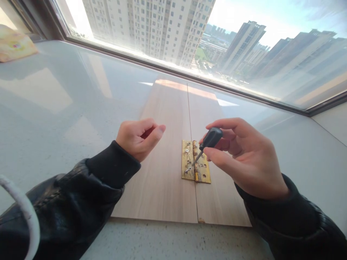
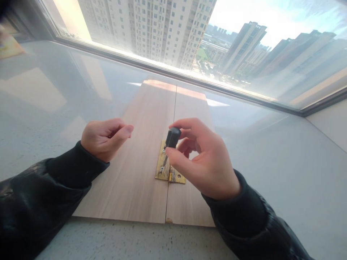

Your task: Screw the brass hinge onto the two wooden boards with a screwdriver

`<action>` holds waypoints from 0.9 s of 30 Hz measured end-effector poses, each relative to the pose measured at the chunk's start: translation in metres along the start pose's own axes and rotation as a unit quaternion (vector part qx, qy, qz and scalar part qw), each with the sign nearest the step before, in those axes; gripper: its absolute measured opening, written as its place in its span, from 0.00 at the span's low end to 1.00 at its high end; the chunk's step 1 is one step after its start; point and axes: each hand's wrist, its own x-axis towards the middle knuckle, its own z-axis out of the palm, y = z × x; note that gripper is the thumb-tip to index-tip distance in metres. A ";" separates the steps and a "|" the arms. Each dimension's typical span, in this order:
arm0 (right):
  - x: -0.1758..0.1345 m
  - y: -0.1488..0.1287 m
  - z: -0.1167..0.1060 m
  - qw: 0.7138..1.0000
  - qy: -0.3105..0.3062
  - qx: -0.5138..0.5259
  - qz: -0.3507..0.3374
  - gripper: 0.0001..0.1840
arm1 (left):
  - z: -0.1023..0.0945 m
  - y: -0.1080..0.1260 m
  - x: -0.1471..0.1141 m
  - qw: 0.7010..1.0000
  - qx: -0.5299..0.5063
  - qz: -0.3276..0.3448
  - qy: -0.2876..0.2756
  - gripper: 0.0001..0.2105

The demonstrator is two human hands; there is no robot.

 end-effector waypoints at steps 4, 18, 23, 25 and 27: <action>-0.001 -0.001 0.001 0.999 0.001 -0.019 -0.030 0.18 | 0.000 0.001 0.000 1.000 -0.013 0.003 -0.005 0.16; -0.003 -0.001 -0.003 0.982 -0.051 -0.139 -0.118 0.25 | -0.002 -0.006 0.002 0.998 -0.017 0.042 -0.037 0.15; -0.002 -0.002 -0.006 0.966 -0.037 -0.193 -0.166 0.20 | -0.001 -0.007 0.003 0.998 -0.018 0.048 -0.035 0.15; -0.002 -0.002 -0.008 0.963 -0.034 -0.204 -0.174 0.20 | -0.001 -0.006 0.003 0.998 -0.018 0.048 -0.037 0.15; -0.002 -0.002 -0.009 0.958 -0.024 -0.215 -0.186 0.20 | -0.001 -0.006 0.003 0.998 -0.020 0.048 -0.034 0.15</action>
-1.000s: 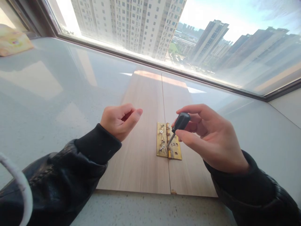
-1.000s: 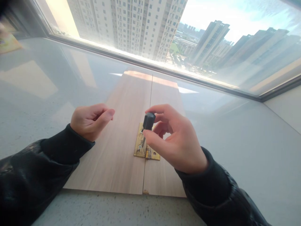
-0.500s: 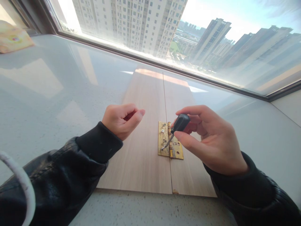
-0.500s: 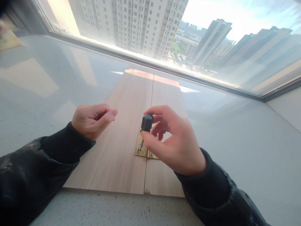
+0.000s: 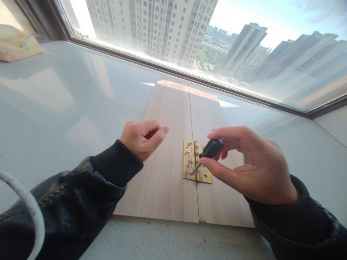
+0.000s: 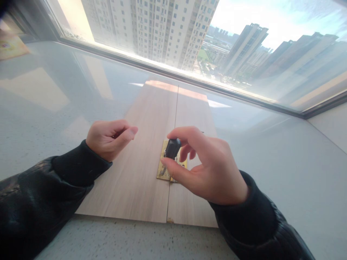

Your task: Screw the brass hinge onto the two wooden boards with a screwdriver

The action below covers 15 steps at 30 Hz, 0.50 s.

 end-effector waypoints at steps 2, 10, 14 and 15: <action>-0.001 0.000 -0.001 1.000 0.009 -0.015 -0.010 0.20 | 0.000 0.000 0.000 1.000 -0.002 -0.003 0.001 0.15; -0.003 -0.006 -0.004 0.997 0.014 -0.063 -0.048 0.18 | -0.001 0.001 0.000 1.000 0.003 -0.014 -0.011 0.15; -0.003 -0.007 -0.006 0.994 0.009 -0.080 -0.071 0.17 | 0.000 0.001 0.000 1.000 0.005 -0.014 -0.011 0.15; -0.003 -0.007 -0.006 0.994 0.011 -0.079 -0.075 0.17 | 0.000 0.000 0.000 1.000 0.004 -0.014 -0.012 0.15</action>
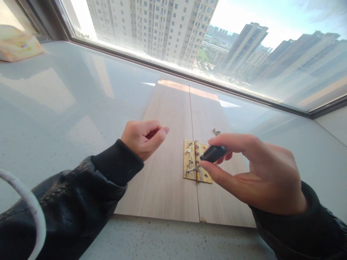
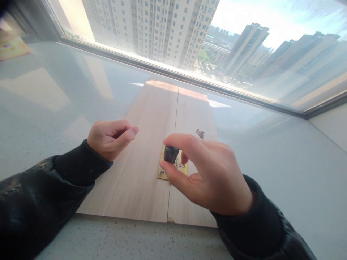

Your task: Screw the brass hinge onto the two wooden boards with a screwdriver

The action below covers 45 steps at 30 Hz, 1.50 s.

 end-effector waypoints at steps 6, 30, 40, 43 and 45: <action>0.000 -0.001 0.001 1.000 -0.019 0.018 0.007 0.17 | 0.000 0.000 0.000 1.000 0.000 0.003 0.006 0.15; 0.002 -0.002 -0.019 0.995 -0.093 0.017 -0.045 0.09 | 0.001 0.004 0.000 1.000 -0.007 -0.005 0.009 0.14; 0.001 -0.002 -0.026 0.996 -0.088 -0.016 0.012 0.05 | 0.002 0.007 -0.002 1.000 -0.005 -0.027 0.010 0.15; 0.000 0.000 -0.030 0.995 -0.085 -0.035 0.033 0.05 | 0.001 0.007 -0.002 1.000 -0.006 -0.029 0.010 0.15; -0.001 0.001 -0.030 0.995 -0.081 -0.037 0.032 0.05 | 0.001 0.007 -0.002 0.999 -0.005 -0.030 0.011 0.15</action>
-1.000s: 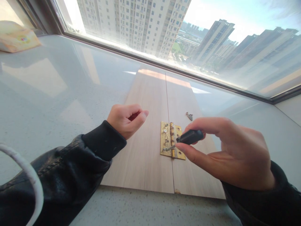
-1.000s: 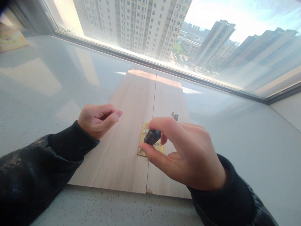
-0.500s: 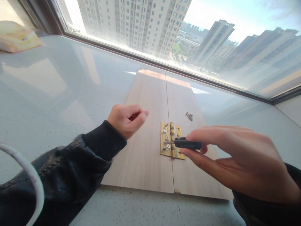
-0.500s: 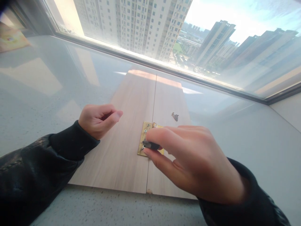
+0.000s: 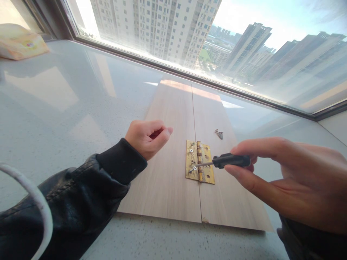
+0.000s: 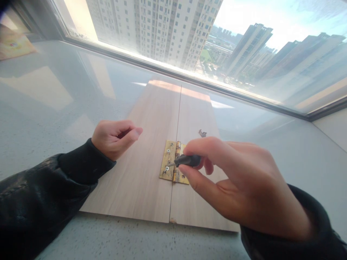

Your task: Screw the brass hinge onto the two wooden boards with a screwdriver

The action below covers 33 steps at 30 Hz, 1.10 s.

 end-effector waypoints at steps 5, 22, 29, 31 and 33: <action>0.001 -0.001 0.001 1.000 -0.010 0.015 -0.004 0.06 | 0.001 -0.001 0.000 1.000 -0.002 0.001 0.004 0.15; 0.002 -0.001 -0.003 1.000 -0.025 0.013 -0.004 0.07 | 0.001 -0.002 0.000 1.000 -0.002 0.001 0.001 0.16; 0.001 -0.001 -0.003 0.999 -0.021 0.024 -0.017 0.07 | 0.001 -0.001 0.001 1.000 -0.001 0.003 0.002 0.15; 0.002 0.001 -0.002 0.999 -0.024 0.028 -0.027 0.08 | 0.001 -0.001 0.001 1.000 0.002 0.000 0.000 0.15; 0.003 0.002 -0.002 0.999 -0.025 0.029 -0.032 0.08 | 0.001 -0.001 0.001 1.000 0.003 -0.003 0.000 0.15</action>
